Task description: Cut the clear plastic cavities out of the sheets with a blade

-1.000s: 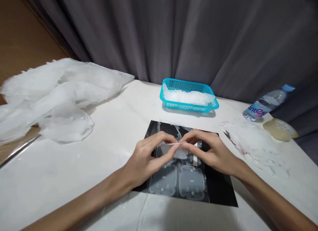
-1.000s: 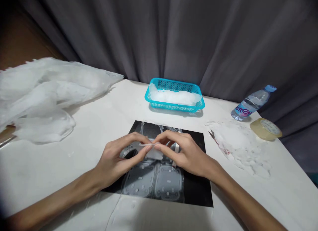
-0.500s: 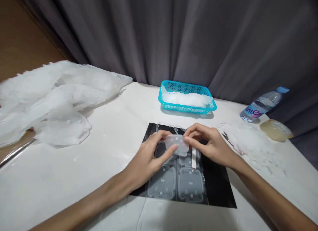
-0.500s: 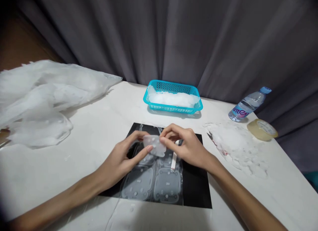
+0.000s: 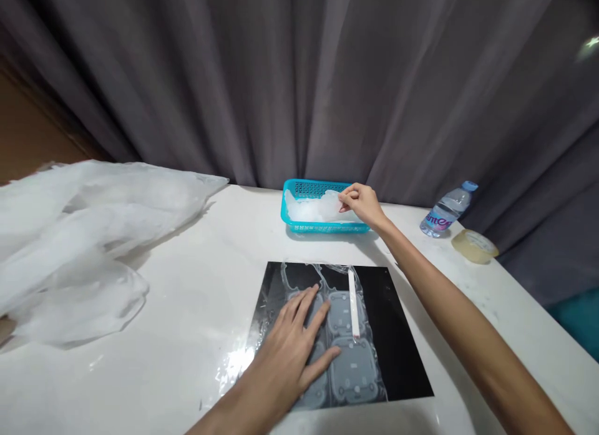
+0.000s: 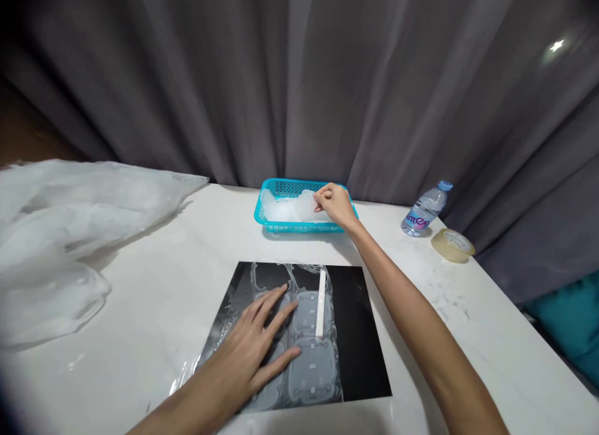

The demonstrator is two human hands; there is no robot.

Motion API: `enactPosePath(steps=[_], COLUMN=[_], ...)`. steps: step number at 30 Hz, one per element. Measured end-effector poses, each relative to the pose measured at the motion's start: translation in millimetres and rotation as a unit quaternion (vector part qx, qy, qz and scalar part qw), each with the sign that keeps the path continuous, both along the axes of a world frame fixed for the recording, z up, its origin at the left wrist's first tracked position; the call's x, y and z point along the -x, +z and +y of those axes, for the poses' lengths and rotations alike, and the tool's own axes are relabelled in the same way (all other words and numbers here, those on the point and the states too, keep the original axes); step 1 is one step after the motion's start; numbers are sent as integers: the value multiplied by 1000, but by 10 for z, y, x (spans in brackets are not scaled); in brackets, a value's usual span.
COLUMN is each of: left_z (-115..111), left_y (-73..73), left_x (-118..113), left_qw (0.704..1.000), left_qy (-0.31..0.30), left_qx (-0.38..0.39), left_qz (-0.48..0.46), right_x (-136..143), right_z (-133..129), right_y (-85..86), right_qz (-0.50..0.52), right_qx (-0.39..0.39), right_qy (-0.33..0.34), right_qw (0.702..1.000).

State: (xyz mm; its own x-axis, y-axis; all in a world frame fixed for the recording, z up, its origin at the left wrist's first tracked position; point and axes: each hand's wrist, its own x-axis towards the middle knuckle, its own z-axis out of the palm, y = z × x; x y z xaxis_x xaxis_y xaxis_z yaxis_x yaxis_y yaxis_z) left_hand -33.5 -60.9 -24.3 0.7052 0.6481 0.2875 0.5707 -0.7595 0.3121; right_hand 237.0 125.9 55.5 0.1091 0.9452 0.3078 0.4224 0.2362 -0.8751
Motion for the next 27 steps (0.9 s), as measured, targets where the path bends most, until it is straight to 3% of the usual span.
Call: enactPosePath(steps=[4,8,18,24,27], left_z=[110,186,225,177,137], left_y=[42,83,202,250,301], left_x=[83,165,156,136,134], left_qw=[999,998,992,993,992], left_qy=[-13,-24,-38,-36,-38], left_qx=[17,45,101,96,100], left_qz=[24,35,61,56,67], right_x=[-53,-105,-86,-31,-26], right_z=[10,-80,-15,-2,-123], right_y=[-109,-160,1,-134,-71], right_qz=[-30,-54,-23,-86,-158], right_qx=[12,-1,-64,-26,-25], right_qy=[-13,15,82,63,25], right_qw=[999,998,994,994,987])
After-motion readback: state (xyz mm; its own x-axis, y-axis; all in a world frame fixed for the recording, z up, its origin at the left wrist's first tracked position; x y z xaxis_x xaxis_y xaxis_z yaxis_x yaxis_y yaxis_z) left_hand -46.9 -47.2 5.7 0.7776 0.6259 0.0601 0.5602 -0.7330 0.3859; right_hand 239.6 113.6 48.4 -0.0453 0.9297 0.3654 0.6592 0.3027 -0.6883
